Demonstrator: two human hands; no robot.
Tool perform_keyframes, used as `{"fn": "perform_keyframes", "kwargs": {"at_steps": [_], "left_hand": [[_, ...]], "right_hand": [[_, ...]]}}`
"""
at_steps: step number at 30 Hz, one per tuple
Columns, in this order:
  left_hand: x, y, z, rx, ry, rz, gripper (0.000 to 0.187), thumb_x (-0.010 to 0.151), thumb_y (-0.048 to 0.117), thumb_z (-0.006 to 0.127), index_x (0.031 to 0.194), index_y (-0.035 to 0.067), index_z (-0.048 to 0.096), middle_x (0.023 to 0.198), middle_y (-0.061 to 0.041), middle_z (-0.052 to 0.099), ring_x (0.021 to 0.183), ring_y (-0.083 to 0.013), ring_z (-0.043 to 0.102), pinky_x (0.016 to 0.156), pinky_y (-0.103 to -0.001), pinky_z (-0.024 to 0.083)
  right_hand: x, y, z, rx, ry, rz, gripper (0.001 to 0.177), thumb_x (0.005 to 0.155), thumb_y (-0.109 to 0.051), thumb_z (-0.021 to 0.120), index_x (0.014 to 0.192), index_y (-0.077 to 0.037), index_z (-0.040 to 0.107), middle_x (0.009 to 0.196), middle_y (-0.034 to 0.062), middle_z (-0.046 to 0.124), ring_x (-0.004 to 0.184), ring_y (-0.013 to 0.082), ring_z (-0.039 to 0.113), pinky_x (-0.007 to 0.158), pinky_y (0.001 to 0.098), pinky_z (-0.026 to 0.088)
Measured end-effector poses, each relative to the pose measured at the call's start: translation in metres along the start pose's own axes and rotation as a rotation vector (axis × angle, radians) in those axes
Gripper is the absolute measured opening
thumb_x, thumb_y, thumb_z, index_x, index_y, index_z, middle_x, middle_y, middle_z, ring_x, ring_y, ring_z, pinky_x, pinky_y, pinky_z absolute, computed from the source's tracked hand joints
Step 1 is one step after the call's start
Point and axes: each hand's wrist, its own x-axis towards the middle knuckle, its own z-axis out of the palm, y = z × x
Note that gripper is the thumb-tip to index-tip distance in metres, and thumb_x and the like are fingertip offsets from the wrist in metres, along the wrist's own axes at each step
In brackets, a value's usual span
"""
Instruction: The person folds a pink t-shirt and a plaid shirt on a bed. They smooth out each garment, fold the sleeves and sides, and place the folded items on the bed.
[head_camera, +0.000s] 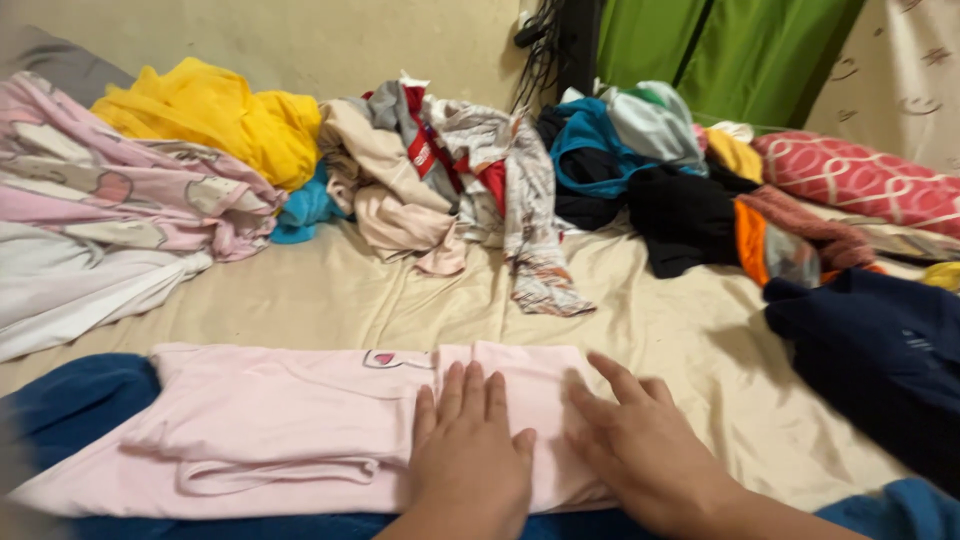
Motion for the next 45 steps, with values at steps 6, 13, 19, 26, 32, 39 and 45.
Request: {"fn": "perform_keyframes", "kwargs": {"at_steps": [6, 13, 19, 26, 32, 39, 45], "left_hand": [[-0.003, 0.004, 0.005, 0.072, 0.098, 0.192, 0.079, 0.09, 0.033, 0.044, 0.158, 0.002, 0.019, 0.168, -0.018, 0.01, 0.155, -0.0325, -0.001, 0.12, -0.058, -0.003], [0.03, -0.001, -0.012, 0.098, -0.105, 0.101, 0.07, 0.098, 0.038, 0.036, 0.157, 0.005, 0.017, 0.169, -0.014, 0.007, 0.154, -0.0264, 0.003, 0.121, -0.054, -0.002], [0.034, -0.011, -0.012, 0.072, 0.039, 0.169, 0.068, 0.099, 0.04, 0.039, 0.155, 0.004, 0.023, 0.165, -0.019, 0.013, 0.153, -0.0307, 0.009, 0.121, -0.055, 0.004], [0.008, -0.032, 0.036, 0.051, 0.065, 0.249, 0.086, 0.092, 0.047, 0.052, 0.155, -0.004, 0.023, 0.162, -0.034, 0.011, 0.152, -0.0451, 0.004, 0.119, -0.056, 0.0], [0.008, -0.009, 0.034, 0.16, 0.355, 0.334, 0.077, 0.096, 0.041, 0.051, 0.155, -0.002, 0.026, 0.166, -0.025, 0.017, 0.157, -0.0369, 0.007, 0.124, -0.056, 0.002], [-0.028, 0.048, -0.052, -0.097, -0.357, 0.013, 0.072, 0.091, 0.025, 0.066, 0.152, 0.0, 0.038, 0.162, -0.018, 0.032, 0.153, -0.0298, 0.027, 0.121, -0.042, 0.028], [-0.02, 0.09, -0.082, -1.03, -0.405, -0.169, 0.053, 0.098, 0.035, 0.035, 0.132, 0.003, 0.059, 0.131, -0.022, 0.067, 0.118, -0.0337, 0.065, 0.096, -0.041, 0.05]], "right_hand": [[0.014, -0.014, 0.033, -0.062, -0.048, -0.224, 0.071, 0.101, -0.054, 0.034, 0.163, -0.021, 0.024, 0.172, -0.0001, 0.017, 0.155, 0.0252, 0.009, 0.119, 0.0507, 0.012], [0.056, -0.015, 0.024, -0.085, -0.252, 0.01, 0.07, 0.098, -0.059, 0.022, 0.162, -0.032, 0.01, 0.173, -0.008, 0.001, 0.159, 0.0145, -0.005, 0.122, 0.0598, 0.004], [0.062, -0.004, 0.023, -0.136, -0.204, -0.018, 0.07, 0.1, -0.057, 0.025, 0.162, -0.033, 0.006, 0.171, 0.0005, -0.002, 0.157, 0.0235, -0.006, 0.122, 0.0555, 0.006], [0.021, 0.029, 0.053, -0.206, 0.021, -0.042, 0.076, 0.098, -0.054, 0.041, 0.163, -0.024, 0.017, 0.167, 0.0196, 0.013, 0.155, 0.0363, 0.01, 0.117, 0.0467, 0.015], [0.008, 0.023, 0.039, 0.551, 0.025, 0.096, 0.062, 0.092, -0.029, 0.068, 0.15, -0.017, 0.05, 0.136, 0.0187, 0.059, 0.117, 0.0329, 0.056, 0.099, 0.0422, 0.047], [0.004, -0.014, -0.011, 1.436, -0.199, 0.558, 0.056, 0.087, 0.001, 0.062, 0.141, -0.013, 0.064, 0.097, 0.0143, 0.078, 0.072, 0.0207, 0.068, 0.069, 0.0326, 0.055], [-0.006, -0.008, -0.068, 1.216, 0.011, 0.489, 0.046, 0.087, -0.007, 0.067, 0.132, -0.011, 0.072, 0.097, 0.0104, 0.08, 0.072, 0.0179, 0.066, 0.067, 0.032, 0.048]]}}
